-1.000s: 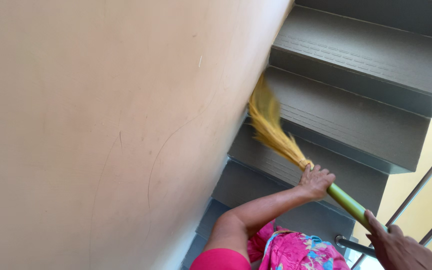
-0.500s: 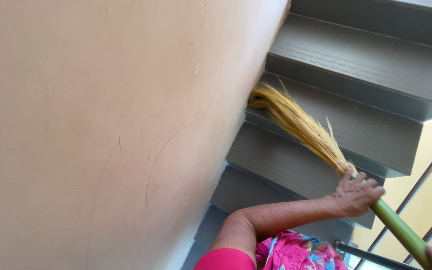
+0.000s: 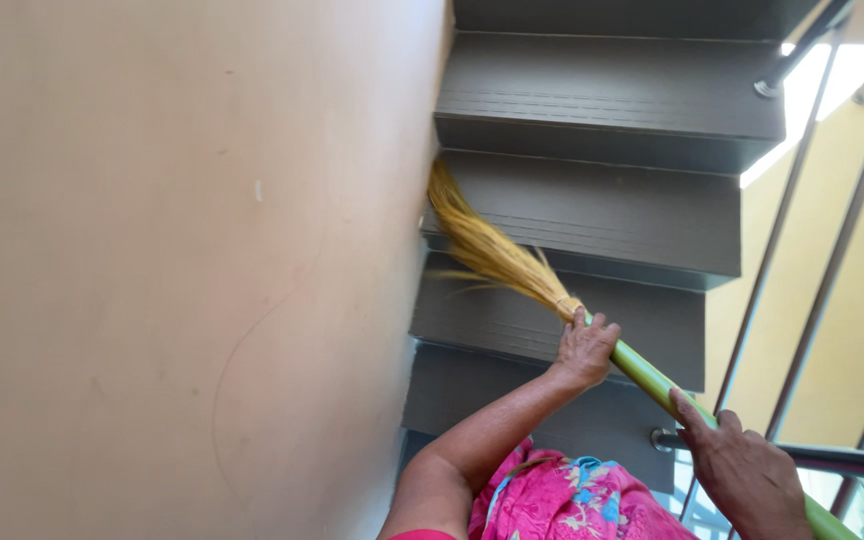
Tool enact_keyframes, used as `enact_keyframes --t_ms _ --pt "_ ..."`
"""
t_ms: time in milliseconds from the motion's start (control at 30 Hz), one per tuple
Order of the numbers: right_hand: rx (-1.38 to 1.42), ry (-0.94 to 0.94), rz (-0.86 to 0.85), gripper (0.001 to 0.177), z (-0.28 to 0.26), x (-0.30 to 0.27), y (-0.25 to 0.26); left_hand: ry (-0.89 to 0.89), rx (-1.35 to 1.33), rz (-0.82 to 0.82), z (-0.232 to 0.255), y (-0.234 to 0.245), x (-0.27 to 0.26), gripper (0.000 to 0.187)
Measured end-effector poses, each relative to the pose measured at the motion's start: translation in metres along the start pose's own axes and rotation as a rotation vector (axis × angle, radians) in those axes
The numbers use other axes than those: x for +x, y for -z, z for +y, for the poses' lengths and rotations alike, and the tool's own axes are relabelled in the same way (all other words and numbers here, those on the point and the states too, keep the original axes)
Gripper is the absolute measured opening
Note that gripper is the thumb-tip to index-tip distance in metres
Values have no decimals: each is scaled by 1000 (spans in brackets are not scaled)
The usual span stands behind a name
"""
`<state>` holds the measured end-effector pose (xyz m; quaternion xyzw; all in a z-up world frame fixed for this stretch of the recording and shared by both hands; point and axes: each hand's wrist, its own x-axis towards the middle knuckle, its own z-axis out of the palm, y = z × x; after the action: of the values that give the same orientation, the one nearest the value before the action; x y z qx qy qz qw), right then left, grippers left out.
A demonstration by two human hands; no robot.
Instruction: The person sweeps the steps of a staircase using a broom, moving from the top toward the bottom.
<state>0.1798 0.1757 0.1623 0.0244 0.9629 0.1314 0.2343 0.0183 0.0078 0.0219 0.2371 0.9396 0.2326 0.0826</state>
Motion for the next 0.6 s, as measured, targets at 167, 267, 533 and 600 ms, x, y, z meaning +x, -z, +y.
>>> enact_keyframes --t_ms 167,267,533,600 --pt "38 -167 -36 63 32 -19 -34 -178 19 -78 59 -51 42 16" --pt "47 -314 -73 65 53 -42 -77 -300 -9 -168 103 -86 55 18" --pt "142 -596 41 64 98 -69 -222 -613 15 -354 213 -140 54 30" --pt "178 -595 61 65 104 -69 -241 -669 -9 -370 226 -155 48 27"
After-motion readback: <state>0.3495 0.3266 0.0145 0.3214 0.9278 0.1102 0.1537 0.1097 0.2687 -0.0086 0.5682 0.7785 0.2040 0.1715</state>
